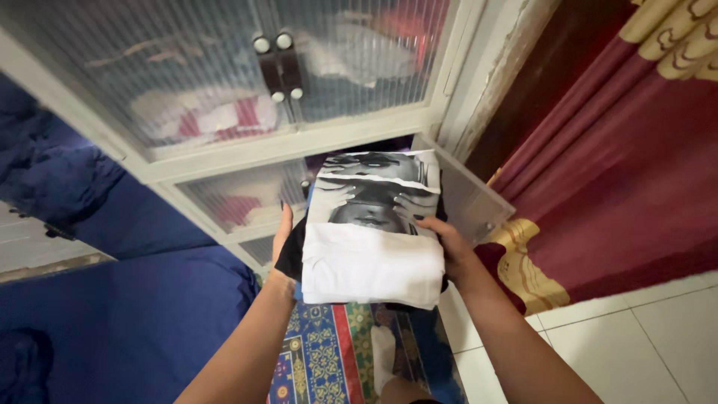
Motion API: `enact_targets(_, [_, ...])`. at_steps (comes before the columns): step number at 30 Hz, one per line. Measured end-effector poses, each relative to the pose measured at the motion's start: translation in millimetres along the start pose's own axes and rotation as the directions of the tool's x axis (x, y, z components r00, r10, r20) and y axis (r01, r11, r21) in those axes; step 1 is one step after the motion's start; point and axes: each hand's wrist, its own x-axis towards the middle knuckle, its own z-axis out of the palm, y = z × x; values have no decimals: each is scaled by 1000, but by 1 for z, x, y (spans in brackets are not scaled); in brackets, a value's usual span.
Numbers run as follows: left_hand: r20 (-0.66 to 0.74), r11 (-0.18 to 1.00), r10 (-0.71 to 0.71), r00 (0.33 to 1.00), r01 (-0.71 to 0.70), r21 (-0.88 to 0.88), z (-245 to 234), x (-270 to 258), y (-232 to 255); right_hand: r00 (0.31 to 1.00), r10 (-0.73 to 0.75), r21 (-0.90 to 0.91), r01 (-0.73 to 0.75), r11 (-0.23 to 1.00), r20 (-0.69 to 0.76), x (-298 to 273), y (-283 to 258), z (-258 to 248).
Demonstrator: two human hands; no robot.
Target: The person takes various clothing items from a white storage cabinet, carries them to a bed, and sorts them into piles by hand.
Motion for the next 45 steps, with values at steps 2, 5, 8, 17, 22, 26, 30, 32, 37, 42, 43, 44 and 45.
enact_targets(2, [-47,997,36,998,-33,65,5,16,5,999,-3,-30,4,1000,32,19,-15,1])
enact_targets(5, [-196,974,130,972,-88,208,8,29,12,998,-11,-40,14,999,68,41,-33,2])
enact_targets(8, [-318,966,141,938,-60,252,8,29,15,995,104,-84,-103,991,4,67,-44,-1])
enact_targets(17, [-315,994,55,948,-22,109,13,56,15,990,140,-84,-136,987,36,126,-53,-31])
enact_targets(22, [-355,984,43,934,22,177,43,62,16,970,245,-25,-245,969,0,131,-49,-32])
enact_targets(26, [-356,945,30,934,89,313,50,75,28,967,247,45,-250,967,60,136,-58,-29])
enact_targets(30, [-351,955,19,936,88,285,49,75,35,988,130,47,-135,990,87,136,-56,-45])
enact_targets(32, [-356,956,26,934,81,283,47,75,34,983,89,38,-96,995,159,149,-53,-57])
enact_targets(37, [-314,967,68,947,15,254,36,90,34,976,106,93,-125,988,192,165,-50,-55])
enact_targets(42, [-355,961,50,933,52,270,30,107,39,970,171,98,-190,977,172,155,-62,-26])
enact_targets(43, [-330,961,46,943,49,271,29,108,39,968,184,89,-201,976,169,153,-63,-22])
enact_targets(44, [-331,959,41,943,56,278,30,107,38,966,196,79,-212,974,168,151,-65,-19])
enact_targets(45, [-331,956,37,943,63,285,32,105,37,966,184,70,-199,977,183,147,-66,-19])
